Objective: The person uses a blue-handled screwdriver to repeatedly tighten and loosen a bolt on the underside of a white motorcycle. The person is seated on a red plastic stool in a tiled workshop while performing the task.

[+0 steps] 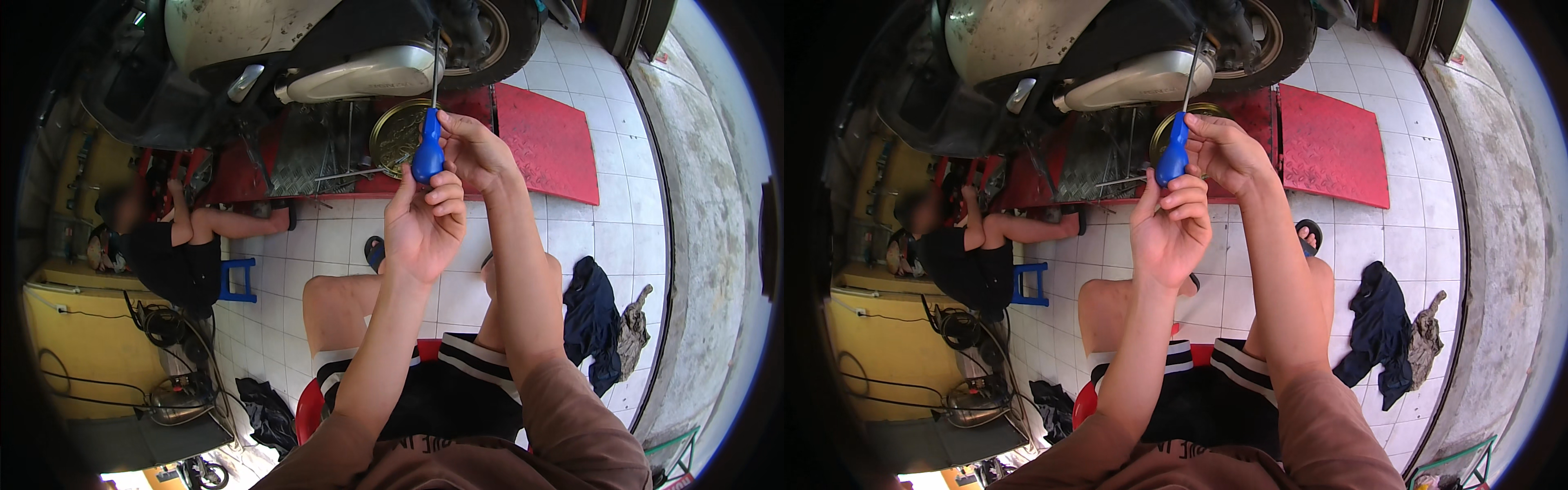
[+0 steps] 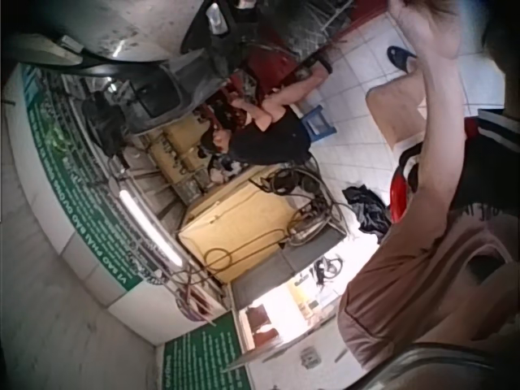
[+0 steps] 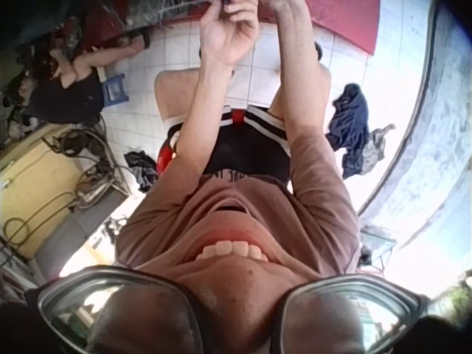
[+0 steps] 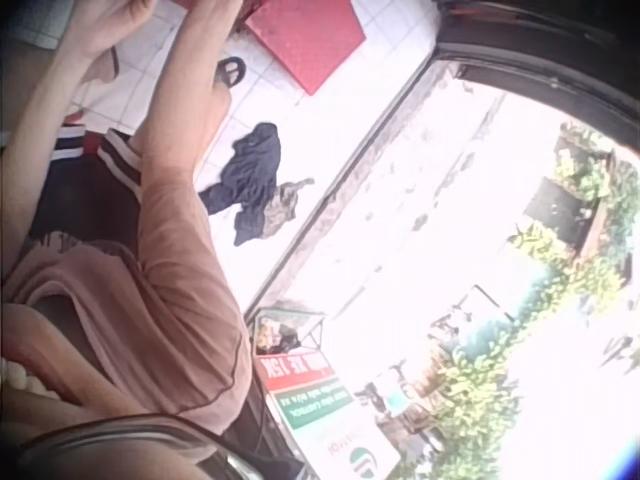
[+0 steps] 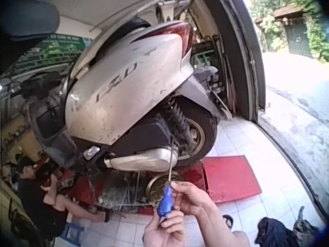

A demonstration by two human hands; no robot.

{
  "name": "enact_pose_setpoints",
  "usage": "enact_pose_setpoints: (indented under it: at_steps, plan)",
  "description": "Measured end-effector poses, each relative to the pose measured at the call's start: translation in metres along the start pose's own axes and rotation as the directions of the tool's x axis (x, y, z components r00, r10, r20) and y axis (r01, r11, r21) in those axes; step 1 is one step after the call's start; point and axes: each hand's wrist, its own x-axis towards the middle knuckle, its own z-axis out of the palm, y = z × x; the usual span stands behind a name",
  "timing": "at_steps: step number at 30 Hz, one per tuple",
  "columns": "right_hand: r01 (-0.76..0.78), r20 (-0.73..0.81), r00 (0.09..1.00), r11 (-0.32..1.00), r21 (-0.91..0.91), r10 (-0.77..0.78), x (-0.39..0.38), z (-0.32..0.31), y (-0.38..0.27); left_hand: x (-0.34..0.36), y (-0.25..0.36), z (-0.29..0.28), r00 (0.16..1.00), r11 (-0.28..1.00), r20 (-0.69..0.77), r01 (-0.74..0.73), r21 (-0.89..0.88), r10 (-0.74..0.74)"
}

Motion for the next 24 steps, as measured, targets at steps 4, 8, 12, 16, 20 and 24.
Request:
enact_pose_setpoints:
  at_steps: [4,8,12,16,20,24]
  plan:
    - [0.005,-0.135,0.991,0.993,-0.118,-0.022,-0.009,0.002,-0.012,0.008,0.000,0.008,0.938,0.675,-0.113,-0.150,0.722,0.329]
    - [-0.023,-0.200,0.979,0.960,-0.280,-0.035,-0.016,-0.004,-0.024,0.015,-0.005,0.007,0.714,-0.614,0.500,-0.125,0.779,0.490]
    - [-0.029,-0.254,0.962,0.887,-0.461,-0.101,-0.011,0.010,-0.015,0.021,0.000,-0.009,0.576,-0.934,0.778,-0.067,0.351,0.251]
    - [-0.039,-0.149,0.989,0.973,-0.228,0.005,-0.008,0.008,-0.013,0.016,-0.004,-0.015,0.624,-0.755,0.666,-0.178,0.631,0.410]
    - [-0.019,0.009,1.000,1.000,-0.003,0.019,-0.005,0.003,-0.007,0.003,-0.002,-0.011,0.945,0.302,-0.005,-0.099,0.948,0.327]
    - [-0.021,0.078,0.997,0.975,0.222,0.003,-0.004,0.008,0.001,0.007,-0.011,-0.001,0.945,0.667,-0.166,-0.069,0.742,0.282]
